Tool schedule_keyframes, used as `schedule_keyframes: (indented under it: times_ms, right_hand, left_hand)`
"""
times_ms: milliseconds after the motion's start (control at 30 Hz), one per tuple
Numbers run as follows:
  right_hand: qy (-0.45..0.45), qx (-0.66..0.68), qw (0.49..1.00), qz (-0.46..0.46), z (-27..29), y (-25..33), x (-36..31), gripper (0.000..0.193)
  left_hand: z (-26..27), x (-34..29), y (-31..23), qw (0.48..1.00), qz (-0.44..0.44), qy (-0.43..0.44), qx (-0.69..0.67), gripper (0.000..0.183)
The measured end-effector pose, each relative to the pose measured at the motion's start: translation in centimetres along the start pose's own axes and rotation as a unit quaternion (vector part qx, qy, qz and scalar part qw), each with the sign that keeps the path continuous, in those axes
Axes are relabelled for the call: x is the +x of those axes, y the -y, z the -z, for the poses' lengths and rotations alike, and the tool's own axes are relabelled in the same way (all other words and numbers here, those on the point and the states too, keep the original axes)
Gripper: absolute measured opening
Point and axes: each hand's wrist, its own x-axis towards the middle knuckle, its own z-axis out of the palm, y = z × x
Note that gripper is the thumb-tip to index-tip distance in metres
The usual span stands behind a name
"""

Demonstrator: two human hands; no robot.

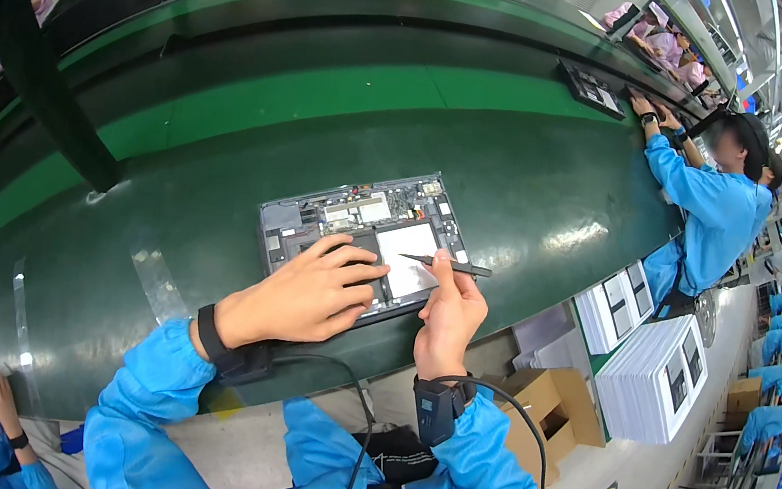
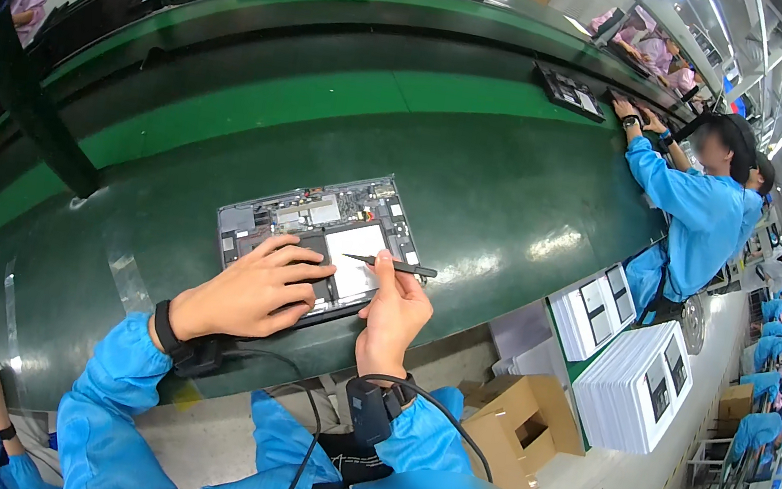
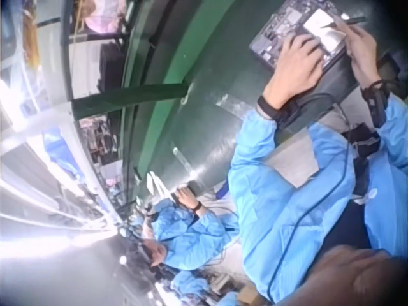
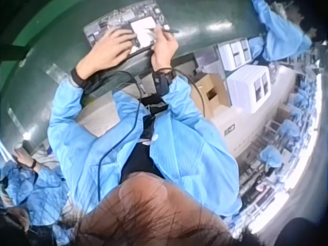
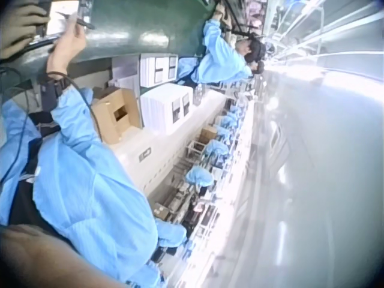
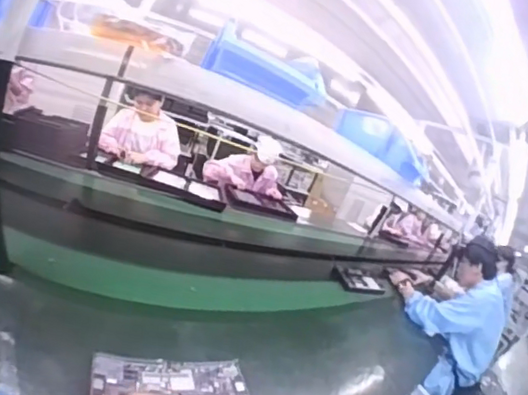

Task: Assembling internal components of an electronic device on a factory production line using tweezers.

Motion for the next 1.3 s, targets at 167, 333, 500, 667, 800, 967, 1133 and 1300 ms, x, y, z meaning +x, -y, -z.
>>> schedule_keyframes:
  times_ms: [167, 333, 500, 667, 800, 967, 1133, 1300]
  right_hand:
    - [-0.01, -0.025, 1.0, -0.006, -0.5, -0.4, -0.4, 0.026]
    - [-0.01, -0.031, 0.999, 0.006, -0.9, -0.5, -0.9, 0.025]
    - [-0.005, -0.041, 0.999, 0.027, -0.8, -0.9, -0.9, 0.024]
    - [-0.008, -0.052, 0.998, 0.04, -0.8, -1.2, -0.9, 0.022]
    - [0.0, -0.051, 0.997, 0.053, -0.6, -1.3, -0.7, 0.023]
    - [0.001, -0.054, 0.997, 0.056, -0.5, -1.4, -0.6, 0.023]
    - [-0.003, -0.067, 0.996, 0.054, -0.6, -1.2, -0.7, 0.025]
    - [0.007, -0.087, 0.994, 0.067, -0.2, -1.4, -0.4, 0.026]
  left_hand:
    - [-0.4, 0.0, -0.2, 1.0, -0.02, -0.009, 0.02, 0.014]
    - [-0.5, -0.1, -0.3, 0.999, -0.023, -0.017, 0.019, 0.014]
    - [-0.6, 0.1, -0.4, 0.999, -0.03, -0.023, 0.025, 0.015]
    - [-0.6, 0.1, -0.5, 0.999, -0.03, -0.024, 0.026, 0.016]
    - [-0.6, 0.1, -0.4, 0.999, -0.03, -0.023, 0.017, 0.016]
    - [-0.5, 0.0, -0.3, 0.999, -0.035, -0.011, 0.013, 0.017]
    - [-0.5, -0.2, 0.0, 0.999, -0.037, -0.004, 0.017, 0.02]
    - [-0.1, 0.0, 0.0, 0.999, -0.038, 0.014, 0.01, 0.021]
